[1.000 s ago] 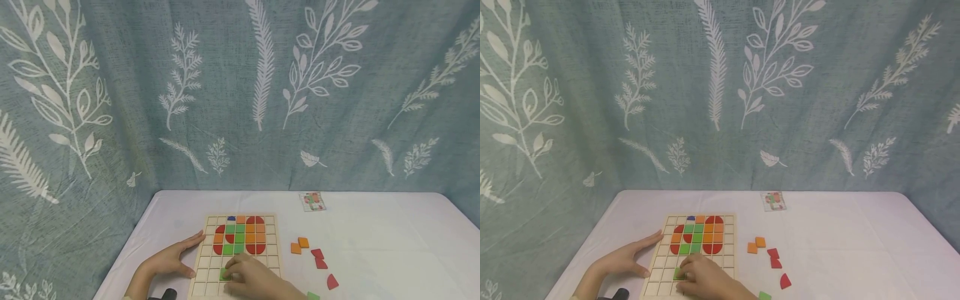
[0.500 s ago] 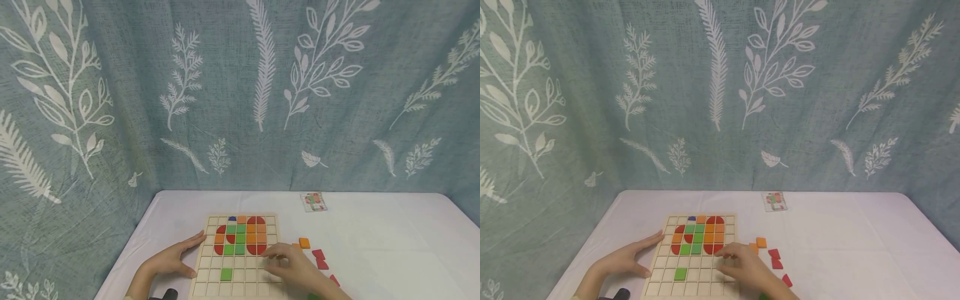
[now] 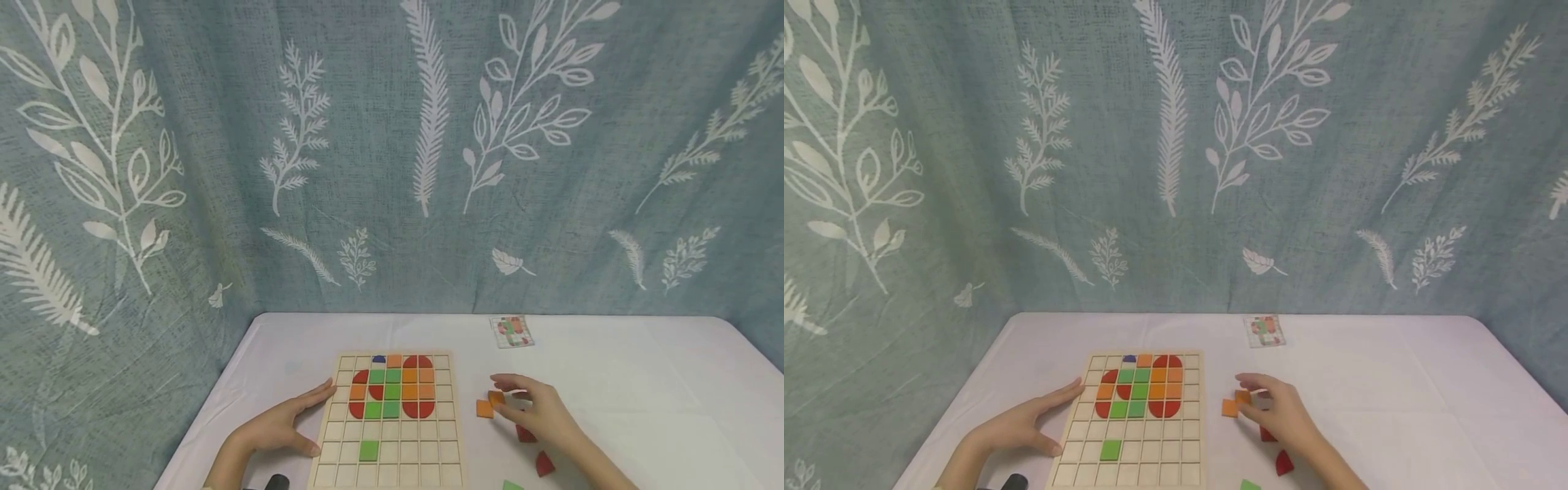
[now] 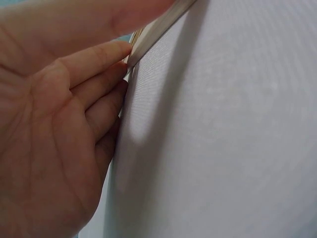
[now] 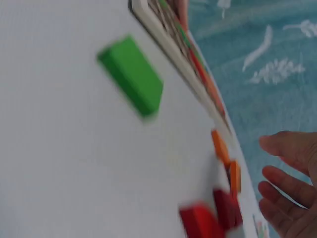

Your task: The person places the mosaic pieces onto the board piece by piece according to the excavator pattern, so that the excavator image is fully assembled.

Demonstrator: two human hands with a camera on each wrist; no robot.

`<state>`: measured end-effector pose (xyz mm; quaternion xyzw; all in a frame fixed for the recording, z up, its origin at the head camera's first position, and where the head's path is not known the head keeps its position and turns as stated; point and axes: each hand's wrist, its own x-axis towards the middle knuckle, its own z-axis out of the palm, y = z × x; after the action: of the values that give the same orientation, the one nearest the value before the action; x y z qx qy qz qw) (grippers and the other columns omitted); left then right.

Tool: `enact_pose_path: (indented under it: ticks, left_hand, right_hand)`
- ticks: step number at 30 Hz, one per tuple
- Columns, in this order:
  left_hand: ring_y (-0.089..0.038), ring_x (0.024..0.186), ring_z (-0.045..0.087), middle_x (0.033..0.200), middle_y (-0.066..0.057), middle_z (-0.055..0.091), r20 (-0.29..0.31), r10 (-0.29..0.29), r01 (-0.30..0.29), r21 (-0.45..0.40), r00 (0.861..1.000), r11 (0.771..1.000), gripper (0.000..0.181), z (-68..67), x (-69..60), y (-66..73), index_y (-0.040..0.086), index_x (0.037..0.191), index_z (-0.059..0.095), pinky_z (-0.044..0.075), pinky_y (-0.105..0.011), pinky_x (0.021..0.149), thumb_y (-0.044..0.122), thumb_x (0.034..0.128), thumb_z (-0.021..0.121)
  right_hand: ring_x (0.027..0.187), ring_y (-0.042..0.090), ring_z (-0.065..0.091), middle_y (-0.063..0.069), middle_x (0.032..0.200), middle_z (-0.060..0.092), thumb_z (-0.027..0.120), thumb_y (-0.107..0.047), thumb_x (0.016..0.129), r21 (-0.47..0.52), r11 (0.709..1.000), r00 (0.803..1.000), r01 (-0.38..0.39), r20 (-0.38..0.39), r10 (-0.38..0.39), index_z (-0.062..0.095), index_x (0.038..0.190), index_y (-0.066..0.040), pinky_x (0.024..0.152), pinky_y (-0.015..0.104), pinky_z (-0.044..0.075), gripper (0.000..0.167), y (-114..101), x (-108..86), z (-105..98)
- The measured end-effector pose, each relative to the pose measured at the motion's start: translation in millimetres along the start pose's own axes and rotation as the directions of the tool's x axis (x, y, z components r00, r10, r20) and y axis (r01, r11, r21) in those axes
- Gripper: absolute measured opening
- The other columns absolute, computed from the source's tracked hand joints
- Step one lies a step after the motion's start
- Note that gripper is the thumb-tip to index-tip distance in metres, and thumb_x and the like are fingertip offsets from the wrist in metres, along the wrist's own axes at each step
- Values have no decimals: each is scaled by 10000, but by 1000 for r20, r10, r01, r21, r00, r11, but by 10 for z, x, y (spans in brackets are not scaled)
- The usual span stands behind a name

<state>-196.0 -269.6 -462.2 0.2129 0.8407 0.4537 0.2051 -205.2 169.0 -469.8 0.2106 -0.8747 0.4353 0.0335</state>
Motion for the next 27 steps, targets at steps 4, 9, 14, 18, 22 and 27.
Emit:
enact_pose_path:
  ticks: [4,9,14,18,22,27]
  left_hand:
    - [-469,1362,55,1515,-207,149,2,6,-6,15,1000,1000,948,2,-2,0,40,1440,297,118,-570,1050,187,648,797]
    - [-468,1362,50,1514,-209,150,1,21,-21,2,1000,1000,939,4,-18,-15,40,1439,302,161,-182,1031,198,655,794]
    - [-455,1368,48,1518,-197,153,-3,1,-1,1,1000,1000,949,20,-11,-29,47,1440,302,147,-325,1075,210,648,798]
    - [-446,1372,53,1519,-186,162,-11,-18,18,12,1000,1000,962,29,0,-30,44,1438,306,111,-524,1066,219,632,803]
    - [-449,1371,54,1518,-188,164,-13,-13,13,15,1000,1000,964,26,1,-31,40,1436,309,104,-522,1065,223,628,804]
    - [-459,1365,55,1517,-193,162,-4,13,-13,24,1000,1000,949,8,-7,-50,56,1441,306,155,-176,1027,232,650,799]
  right_hand:
    - [1061,268,586,58,1117,653,684,-50,778,-31,994,993,-110,34,111,583,1217,-84,888,407,462,452,101,10,-64]
    - [1108,296,561,70,1165,631,677,-33,773,-31,986,982,-162,93,165,582,1223,-83,908,413,447,462,180,12,-96]
    - [1019,242,603,-3,1032,680,700,-108,794,-21,991,986,-135,98,136,589,1219,-117,767,278,503,439,217,13,-101]
    - [982,182,599,-60,969,679,708,-136,792,-42,994,990,-100,99,103,595,1210,-138,734,239,477,433,237,26,-98]
    - [1010,187,608,-69,1007,673,732,-176,769,-87,994,992,-69,102,78,596,1208,-151,866,331,470,460,247,37,-82]
    - [1030,191,598,-69,1033,673,741,-191,762,-100,992,989,-80,118,92,626,1160,-170,901,378,459,415,243,65,-49]
